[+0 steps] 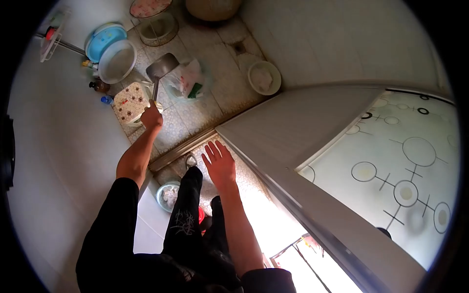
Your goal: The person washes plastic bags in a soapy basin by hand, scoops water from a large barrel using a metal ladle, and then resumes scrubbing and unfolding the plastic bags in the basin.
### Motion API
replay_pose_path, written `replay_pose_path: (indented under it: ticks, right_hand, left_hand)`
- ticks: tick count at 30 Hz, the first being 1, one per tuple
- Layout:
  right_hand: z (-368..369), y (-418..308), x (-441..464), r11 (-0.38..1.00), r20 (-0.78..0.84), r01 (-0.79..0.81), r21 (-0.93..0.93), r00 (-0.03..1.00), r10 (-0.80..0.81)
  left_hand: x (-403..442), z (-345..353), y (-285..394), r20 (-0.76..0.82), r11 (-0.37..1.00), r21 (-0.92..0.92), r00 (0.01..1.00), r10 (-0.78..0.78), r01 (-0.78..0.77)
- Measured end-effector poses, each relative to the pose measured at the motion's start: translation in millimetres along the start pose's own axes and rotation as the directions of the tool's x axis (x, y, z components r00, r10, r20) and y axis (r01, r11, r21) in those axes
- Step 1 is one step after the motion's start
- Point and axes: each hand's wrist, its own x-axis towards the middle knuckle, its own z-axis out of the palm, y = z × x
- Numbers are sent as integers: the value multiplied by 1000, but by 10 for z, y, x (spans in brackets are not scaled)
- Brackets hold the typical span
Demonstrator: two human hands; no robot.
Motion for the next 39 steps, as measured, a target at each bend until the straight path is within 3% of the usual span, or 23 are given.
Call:
replay_pose_path:
  ticks: [4,6,9,12,13,14,16,19,21,22,24,25,26,28,30,32,33,35,36,38,39]
  right_hand:
    - [22,-31,-219,1000,22,-5,2,1000,5]
    - [-33,-42,-385,1000,85,-16,25,996,14]
    - [-134,-68,-740,999,96,-30,21,995,28]
    - [-489,-86,-1145,998,142,-51,27,989,47]
    - [-630,-113,-1312,997,142,-65,49,988,57]
    - [-760,-166,-1510,997,164,-57,60,985,46]
    - [-1072,-306,-1965,994,130,-70,85,990,58]
    - [-1746,-584,-2682,994,180,-3,110,983,-17]
    - [-2081,-883,-3077,981,158,48,189,984,-79]
    - [-2288,-1003,-3238,974,96,118,192,986,-139]
    - [-2744,-1308,-3508,947,27,225,228,971,-238]
    - [-2964,-1438,-3611,916,34,257,309,959,-280]
    - [-3147,-1555,-3714,880,41,281,384,946,-320]
    - [-3288,-1764,-3918,829,-51,356,430,927,-372]
    - [-3450,-1954,-4045,756,-32,415,507,885,-465]
    - [-3461,-2101,-4142,724,-78,460,514,866,-494]
    - [-3470,-2185,-4140,712,-98,470,521,862,-497]
    - [-3508,-2326,-4092,672,-144,500,546,847,-512]
    - [-3550,-2398,-4041,667,-136,508,546,839,-527]
    - [-3609,-2560,-3943,638,-153,537,552,818,-555]
    - [-3638,-2646,-3875,629,-174,553,546,810,-560]
  left_hand:
    - [-170,-327,-96,-13,996,35,997,82,-82]
    - [-363,-421,-63,149,991,-47,980,135,-129]
    - [-870,-183,81,318,943,-327,947,50,60]
    - [-1788,-23,155,534,628,-675,844,54,388]
    - [-2127,299,92,520,474,-787,837,168,394]
    - [-2623,211,118,637,226,-761,767,80,609]
    - [-3820,-465,64,767,31,-608,576,282,793]
    - [-5252,-1098,159,837,168,-528,477,268,832]
    - [-5729,-1239,250,795,116,-423,307,523,899]
    - [-5962,-1316,339,800,169,-428,285,528,888]
    - [-6448,-1584,685,713,324,-639,377,591,698]
    - [-6645,-1670,893,673,433,-730,443,593,529]
    - [-6758,-1629,1133,673,460,-732,425,606,503]
    - [-6771,-1471,1622,594,532,-791,591,546,303]
    - [-6403,-1206,2184,783,720,-618,324,531,314]
    - [-6150,-985,2747,708,783,-613,369,603,-104]
    - [-6082,-850,3009,713,786,-604,352,606,-132]
    - [-5964,-596,3455,555,744,-480,496,668,-464]
    - [-5927,-502,3620,566,735,-467,472,675,-491]
    - [-5820,-337,3878,531,717,-280,519,670,-639]
    - [-5725,-203,3992,608,761,-174,540,582,-625]
